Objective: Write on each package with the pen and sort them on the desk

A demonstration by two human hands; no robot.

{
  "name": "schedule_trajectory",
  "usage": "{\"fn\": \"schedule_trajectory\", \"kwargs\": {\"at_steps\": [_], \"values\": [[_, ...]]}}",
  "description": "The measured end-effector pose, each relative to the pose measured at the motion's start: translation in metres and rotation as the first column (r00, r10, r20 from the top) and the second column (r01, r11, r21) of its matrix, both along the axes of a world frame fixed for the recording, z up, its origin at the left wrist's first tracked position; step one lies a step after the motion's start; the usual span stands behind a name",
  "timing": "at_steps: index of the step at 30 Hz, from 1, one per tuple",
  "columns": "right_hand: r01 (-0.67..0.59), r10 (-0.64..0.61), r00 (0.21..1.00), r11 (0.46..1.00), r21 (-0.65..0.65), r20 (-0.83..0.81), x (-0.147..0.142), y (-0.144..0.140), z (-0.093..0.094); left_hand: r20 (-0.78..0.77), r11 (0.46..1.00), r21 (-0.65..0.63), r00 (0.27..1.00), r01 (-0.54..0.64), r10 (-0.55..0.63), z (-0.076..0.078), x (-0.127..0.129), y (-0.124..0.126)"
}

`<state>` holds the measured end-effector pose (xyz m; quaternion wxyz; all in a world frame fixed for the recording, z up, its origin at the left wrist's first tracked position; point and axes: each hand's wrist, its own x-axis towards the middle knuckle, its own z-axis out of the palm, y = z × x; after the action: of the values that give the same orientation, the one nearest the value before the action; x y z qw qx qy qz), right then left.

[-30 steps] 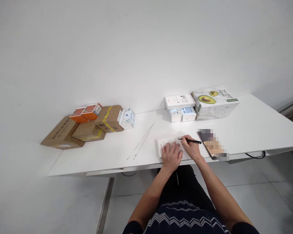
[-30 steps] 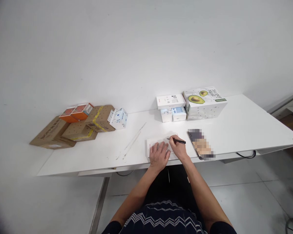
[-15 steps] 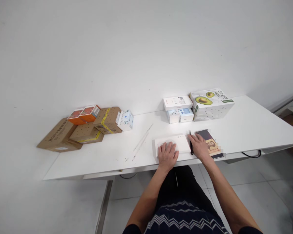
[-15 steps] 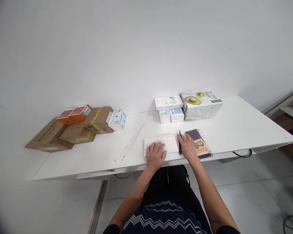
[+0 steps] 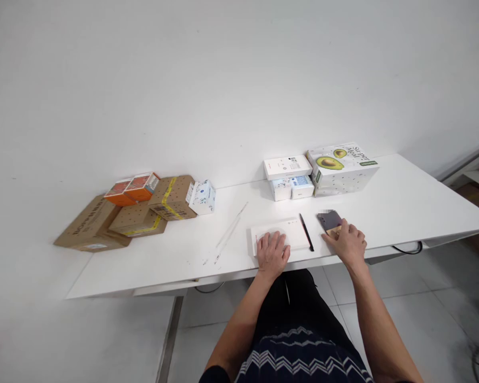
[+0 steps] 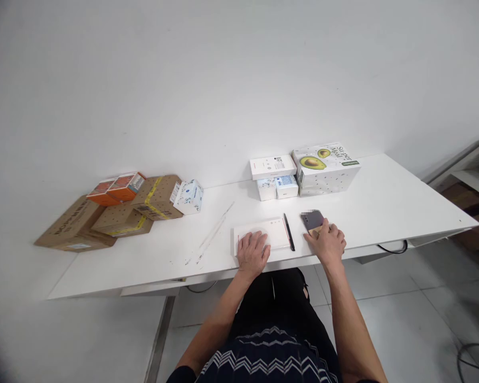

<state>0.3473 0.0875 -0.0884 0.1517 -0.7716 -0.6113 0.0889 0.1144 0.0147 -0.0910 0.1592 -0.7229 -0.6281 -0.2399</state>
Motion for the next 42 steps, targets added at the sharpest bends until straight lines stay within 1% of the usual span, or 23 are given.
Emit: {"fn": "schedule_trajectory", "kwargs": {"at_steps": [5, 8, 10, 11, 12, 13, 14, 15, 16, 17, 18, 19, 20, 21, 22, 23, 24, 27, 30, 33, 36, 39, 42], "values": [[0.0, -0.001, 1.0, 0.995, 0.095, 0.02, -0.01, 0.003, -0.002, 0.002, 1.0, -0.016, 1.0, 0.0, 0.0, 0.0, 0.0, -0.001], [0.016, -0.014, 1.0, 0.995, 0.099, -0.018, -0.007, 0.005, 0.0, -0.004, 1.0, -0.017, 1.0, -0.003, 0.003, 0.0, 0.0, -0.002], [0.022, -0.013, 0.995, 0.995, 0.093, -0.101, 0.0, 0.005, 0.003, -0.008, 1.0, -0.009, 1.0, -0.005, 0.005, 0.0, 0.0, -0.001], [0.034, -0.017, 0.983, 0.995, 0.09, -0.183, 0.004, 0.004, 0.006, -0.007, 1.0, -0.007, 1.0, -0.005, 0.005, 0.0, 0.0, -0.001], [0.059, -0.031, 0.954, 0.994, 0.087, -0.299, 0.007, 0.003, 0.009, -0.006, 1.0, -0.004, 1.0, -0.004, 0.004, 0.0, 0.0, -0.001], [0.085, -0.043, 0.896, 0.994, 0.075, -0.442, 0.01, 0.001, 0.014, -0.005, 1.0, -0.004, 1.0, -0.002, 0.002, 0.0, 0.0, -0.001], [0.109, -0.054, 0.801, 0.992, 0.057, -0.596, 0.011, -0.002, 0.019, -0.003, 1.0, -0.004, 1.0, 0.0, 0.0, 0.0, 0.0, -0.001], [0.124, -0.058, 0.669, 0.992, 0.034, -0.741, 0.011, -0.006, 0.025, -0.003, 1.0, -0.005, 1.0, 0.002, -0.002, 0.0, 0.0, -0.001], [0.122, -0.05, 0.51, 0.992, 0.015, -0.858, 0.009, -0.01, 0.031, -0.004, 1.0, -0.006, 1.0, 0.002, -0.002, 0.0, 0.0, -0.001], [0.095, -0.03, 0.344, 0.995, 0.003, -0.938, 0.004, -0.015, 0.038, -0.005, 1.0, -0.006, 1.0, 0.001, -0.001, 0.0, 0.0, 0.0], [0.043, -0.009, 0.186, 0.999, -0.001, -0.983, -0.002, -0.021, 0.044, -0.006, 1.0, -0.006, 1.0, -0.002, 0.002, 0.001, 0.0, -0.001], [-0.02, 0.003, 0.046, 1.0, 0.002, -0.999, -0.011, -0.027, 0.049, -0.006, 1.0, -0.008, 1.0, -0.005, 0.005, 0.001, 0.001, -0.001], [-0.099, -0.003, -0.068, 0.995, 0.004, -0.998, -0.021, -0.033, 0.054, -0.005, 1.0, -0.01, 1.0, -0.008, 0.008, 0.001, 0.001, -0.001], [-0.178, -0.029, -0.151, 0.984, -0.002, -0.988, -0.032, -0.04, 0.057, -0.002, 1.0, -0.014, 1.0, -0.01, 0.01, 0.001, 0.001, -0.001], [-0.247, -0.071, -0.208, 0.969, -0.018, -0.976, -0.044, -0.047, 0.059, 0.001, 1.0, -0.022, 1.0, -0.011, 0.011, 0.001, 0.001, -0.002], [-0.303, -0.121, -0.243, 0.952, -0.043, -0.962, -0.056, -0.054, 0.06, 0.006, 0.999, -0.036, 1.0, -0.009, 0.009, 0.001, 0.001, -0.002], [-0.351, -0.172, -0.266, 0.934, -0.071, -0.949, -0.067, -0.059, 0.061, 0.013, 0.999, -0.051, 1.0, -0.005, 0.006, 0.0, 0.0, -0.003], [-0.463, -0.288, -0.298, 0.877, -0.126, -0.91, -0.095, -0.071, 0.059, 0.043, 0.998, -0.07, 0.999, 0.012, -0.009, -0.005, -0.003, -0.003], [-0.519, -0.355, -0.343, 0.843, -0.139, -0.87, -0.108, -0.071, 0.057, 0.051, 1.0, -0.009, 0.999, 0.013, -0.012, -0.011, -0.006, -0.001], [-0.523, -0.391, -0.39, 0.839, -0.149, -0.834, -0.109, -0.066, 0.056, 0.056, 1.0, 0.013, 0.998, 0.017, -0.017, -0.013, -0.006, 0.0], [-0.524, -0.408, -0.417, 0.838, -0.151, -0.812, -0.106, -0.063, 0.056, 0.062, 1.0, 0.007, 0.998, 0.013, -0.013, -0.01, -0.003, 0.0], [-0.538, -0.402, -0.418, 0.832, -0.134, -0.815, -0.105, -0.062, 0.057, 0.061, 1.0, 0.01, 0.998, 0.005, -0.006, -0.009, -0.002, -0.001], [-0.546, -0.378, -0.417, 0.831, -0.104, -0.827, -0.106, -0.063, 0.057, 0.06, 1.0, 0.003, 0.998, 0.004, -0.004, -0.011, -0.002, 0.0]]}}
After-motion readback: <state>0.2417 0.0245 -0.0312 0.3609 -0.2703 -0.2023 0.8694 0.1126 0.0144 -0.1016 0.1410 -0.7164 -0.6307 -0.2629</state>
